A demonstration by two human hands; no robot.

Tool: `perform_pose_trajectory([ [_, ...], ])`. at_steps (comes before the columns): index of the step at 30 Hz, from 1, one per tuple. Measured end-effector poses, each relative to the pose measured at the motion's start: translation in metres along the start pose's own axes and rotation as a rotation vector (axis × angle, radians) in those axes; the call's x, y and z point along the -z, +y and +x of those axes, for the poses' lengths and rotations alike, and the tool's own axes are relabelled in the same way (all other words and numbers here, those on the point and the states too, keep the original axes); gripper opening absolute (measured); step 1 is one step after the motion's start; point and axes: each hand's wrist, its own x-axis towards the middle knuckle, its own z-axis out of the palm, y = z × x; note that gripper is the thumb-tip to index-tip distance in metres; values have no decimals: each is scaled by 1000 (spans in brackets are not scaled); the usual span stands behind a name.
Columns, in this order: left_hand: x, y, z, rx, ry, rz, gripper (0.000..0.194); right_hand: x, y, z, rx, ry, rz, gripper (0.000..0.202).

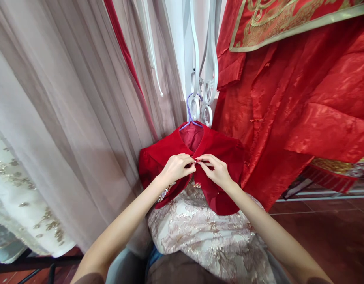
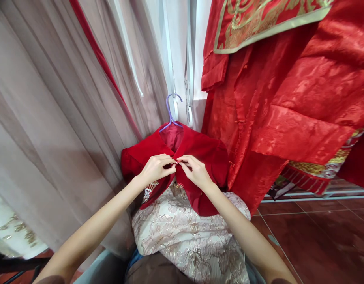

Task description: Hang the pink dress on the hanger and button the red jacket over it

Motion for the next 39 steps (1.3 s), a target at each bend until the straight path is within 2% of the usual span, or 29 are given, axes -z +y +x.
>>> perform_pose_trajectory([
  [3,-3,2,0,8,-9,17,17,4,-2,5,17,-20,-10,19],
  [7,-7,9,-6,224,66,-89,9,4,-10,7,-49,-64,73,20],
  [10,-10,18,-15,419,145,-228,9,-8,-13,-9,-147,49,88,36],
  [12,-12,25,-21,544,232,-314,10,-17,-13,-24,-210,142,-38,48],
  [13,-13,29,-23,593,269,-355,12,-20,-13,-31,-243,139,-118,47],
  [15,-14,35,-28,645,291,-453,15,-21,-13,-40,-318,29,-220,31],
  [17,-17,39,-32,660,251,-596,21,-11,-14,-41,-390,-120,-189,18],
  [19,-21,43,-35,681,214,-733,29,7,-18,-35,-443,-223,-64,24],
  [21,-26,49,-39,723,227,-830,36,27,-24,-27,-476,-298,93,32],
  [23,-31,61,-43,782,251,-976,43,43,-30,-21,-507,-384,218,37],
  [25,-36,77,-48,877,258,-1218,51,50,-35,-19,-520,-416,250,35],
  [27,-40,95,-55,992,290,-1436,53,47,-36,-22,-496,-322,138,27],
  [30,-45,112,-65,1148,418,-1535,44,33,-37,-29,-428,-165,-89,24],
  [32,-48,115,-70,1201,497,-1520,38,22,-38,-35,-408,-201,-102,21],
  [35,-49,110,-73,1203,548,-1454,33,7,-41,-42,-404,-292,-2,23],
  [37,-48,105,-75,1178,524,-1392,35,-2,-42,-45,-410,-295,40,26],
  [39,-47,100,-79,1143,450,-1282,36,-10,-42,-45,-430,-283,48,23],
])
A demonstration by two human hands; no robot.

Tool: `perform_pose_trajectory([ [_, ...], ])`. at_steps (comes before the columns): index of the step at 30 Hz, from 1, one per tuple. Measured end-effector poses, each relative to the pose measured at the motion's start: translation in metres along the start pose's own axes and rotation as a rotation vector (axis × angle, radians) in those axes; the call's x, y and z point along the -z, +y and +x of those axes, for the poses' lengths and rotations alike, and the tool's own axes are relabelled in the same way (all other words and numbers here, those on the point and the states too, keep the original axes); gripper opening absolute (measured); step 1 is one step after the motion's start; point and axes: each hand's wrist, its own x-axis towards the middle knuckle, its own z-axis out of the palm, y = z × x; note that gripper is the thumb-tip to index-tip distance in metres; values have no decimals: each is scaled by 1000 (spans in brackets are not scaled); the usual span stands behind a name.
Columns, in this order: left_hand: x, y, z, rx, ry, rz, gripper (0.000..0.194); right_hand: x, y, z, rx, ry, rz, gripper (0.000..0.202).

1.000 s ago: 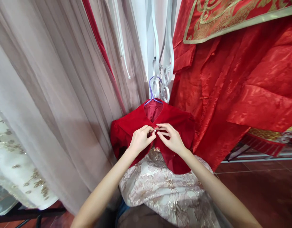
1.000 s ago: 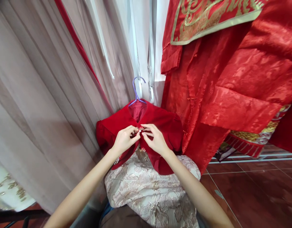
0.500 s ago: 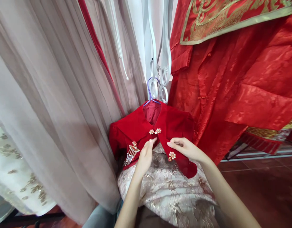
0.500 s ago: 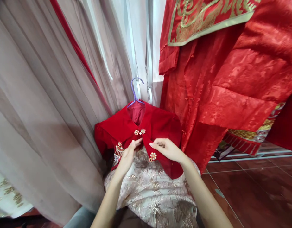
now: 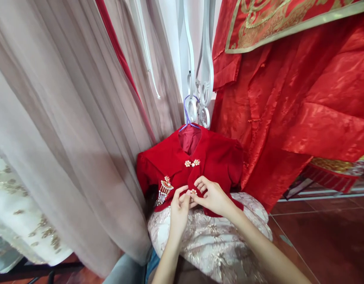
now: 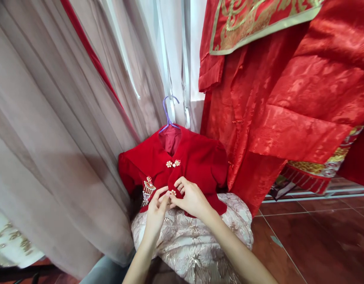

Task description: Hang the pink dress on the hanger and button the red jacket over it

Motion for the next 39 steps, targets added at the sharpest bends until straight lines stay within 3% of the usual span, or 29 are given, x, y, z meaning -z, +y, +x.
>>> perform_pose_trajectory([
  [2,9,0,2,-106,43,217,30,-4,1,2,-32,20,0,22],
  [6,29,2,12,-394,426,563,24,-4,2,3,-53,9,68,20],
  [8,37,4,20,-453,506,593,27,-4,2,3,-34,-3,134,22],
  [12,45,8,32,-467,429,604,26,-4,-4,2,16,51,203,42],
  [18,46,8,35,-396,426,629,22,-16,-11,6,82,-22,231,19],
  [23,46,14,33,-397,368,386,23,-36,-12,19,64,-21,316,18],
  [33,45,28,24,-258,259,192,28,-51,-11,25,102,98,353,14],
  [39,43,28,19,-303,237,269,23,-56,-15,18,134,256,358,15],
])
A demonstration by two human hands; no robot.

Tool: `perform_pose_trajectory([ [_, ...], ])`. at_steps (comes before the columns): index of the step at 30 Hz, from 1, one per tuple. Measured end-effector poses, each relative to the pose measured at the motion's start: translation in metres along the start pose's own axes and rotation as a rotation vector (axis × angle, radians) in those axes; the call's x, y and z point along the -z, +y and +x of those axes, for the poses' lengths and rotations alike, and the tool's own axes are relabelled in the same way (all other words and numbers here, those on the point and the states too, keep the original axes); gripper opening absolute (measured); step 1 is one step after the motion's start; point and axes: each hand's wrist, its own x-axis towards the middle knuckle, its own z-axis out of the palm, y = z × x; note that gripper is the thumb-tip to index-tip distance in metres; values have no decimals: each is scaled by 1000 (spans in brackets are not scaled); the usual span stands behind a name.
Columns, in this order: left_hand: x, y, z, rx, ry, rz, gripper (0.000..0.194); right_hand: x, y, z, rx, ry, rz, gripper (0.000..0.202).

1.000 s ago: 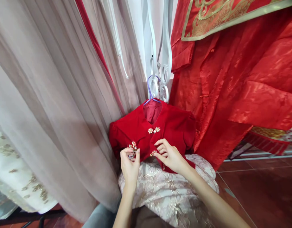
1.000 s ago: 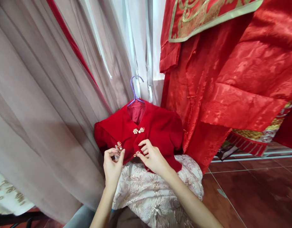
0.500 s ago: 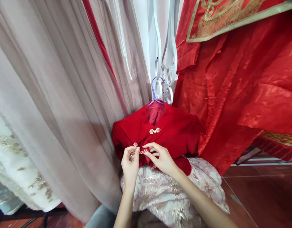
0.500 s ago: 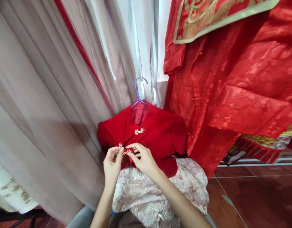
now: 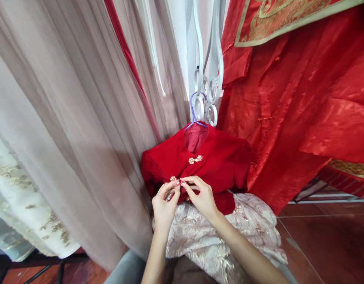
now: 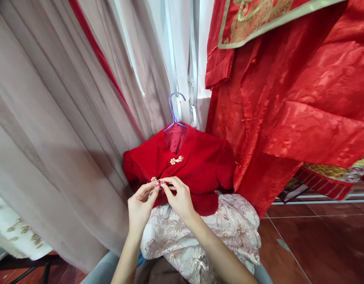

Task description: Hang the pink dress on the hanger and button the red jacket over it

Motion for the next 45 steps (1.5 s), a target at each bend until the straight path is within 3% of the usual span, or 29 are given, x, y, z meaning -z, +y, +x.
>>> perform_pose_trajectory([
  [7,1,-2,-2,57,-22,80,27,-1,4,-4,16,10,36,16],
  [11,3,1,0,85,-29,105,27,0,8,-1,-4,-62,60,18],
  [19,7,17,9,97,-202,116,25,6,11,4,-27,-170,32,21],
  [24,7,19,9,124,-185,102,26,7,11,4,-47,-188,49,24],
  [30,4,11,10,115,-176,1,23,12,4,6,-50,-204,32,23],
  [35,4,9,13,179,-169,-144,36,8,6,6,-23,-162,5,20],
  [38,4,5,10,137,-118,-60,33,5,8,0,-63,-129,105,20],
  [42,-5,-14,-7,-4,-72,48,22,15,14,-11,-197,-222,314,32],
  [45,-20,-35,-24,112,-77,-81,21,30,23,-19,-270,-213,160,25],
])
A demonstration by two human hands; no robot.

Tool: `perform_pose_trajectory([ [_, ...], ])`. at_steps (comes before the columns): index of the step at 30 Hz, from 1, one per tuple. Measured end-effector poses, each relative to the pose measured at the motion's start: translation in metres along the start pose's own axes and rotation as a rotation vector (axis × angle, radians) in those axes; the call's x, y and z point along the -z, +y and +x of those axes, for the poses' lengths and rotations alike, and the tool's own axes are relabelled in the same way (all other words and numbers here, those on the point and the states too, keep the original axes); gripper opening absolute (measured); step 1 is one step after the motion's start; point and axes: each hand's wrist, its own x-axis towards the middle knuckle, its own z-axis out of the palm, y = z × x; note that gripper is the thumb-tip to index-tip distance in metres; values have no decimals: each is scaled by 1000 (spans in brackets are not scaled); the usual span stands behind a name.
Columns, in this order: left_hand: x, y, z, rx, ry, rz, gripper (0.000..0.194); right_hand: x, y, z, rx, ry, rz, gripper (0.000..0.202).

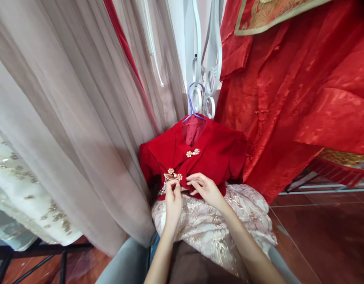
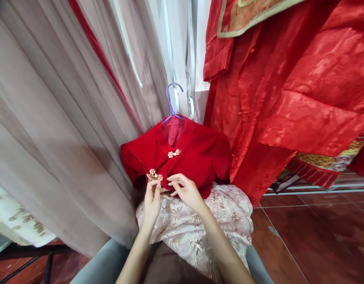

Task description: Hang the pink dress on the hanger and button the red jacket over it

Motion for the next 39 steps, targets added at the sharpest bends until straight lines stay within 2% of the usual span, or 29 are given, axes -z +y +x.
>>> perform_pose_trajectory([
  [2,-8,-12,-6,91,-30,-52,17,9,8,-5,-16,47,-204,25],
  [4,-12,-17,-10,125,-71,-36,12,13,15,-9,-35,5,-302,29],
  [7,-9,-15,-10,67,-65,73,8,12,21,-10,-66,-108,-245,26],
  [9,-4,-12,-8,-2,-23,160,6,10,23,-9,-56,-116,-226,21],
  [12,6,-12,-5,-128,132,288,9,7,23,-7,-30,-61,-272,14],
  [15,14,-23,-2,-266,391,422,14,6,24,-7,-62,-2,-304,16],
  [17,18,-34,-2,-264,483,416,19,6,28,-6,-93,11,-304,16],
  [21,19,-55,-3,-112,394,229,19,5,36,-6,-82,24,-306,16],
  [23,17,-59,-4,-117,332,198,21,3,39,-7,-83,32,-288,16],
  [27,14,-58,-6,-150,204,204,26,-2,42,-7,-92,17,-195,14],
  [32,14,-58,-6,-76,207,125,29,-12,45,-7,-91,45,-112,18],
  [39,19,-50,-3,12,99,-35,26,-18,39,-7,-13,42,-137,14],
])
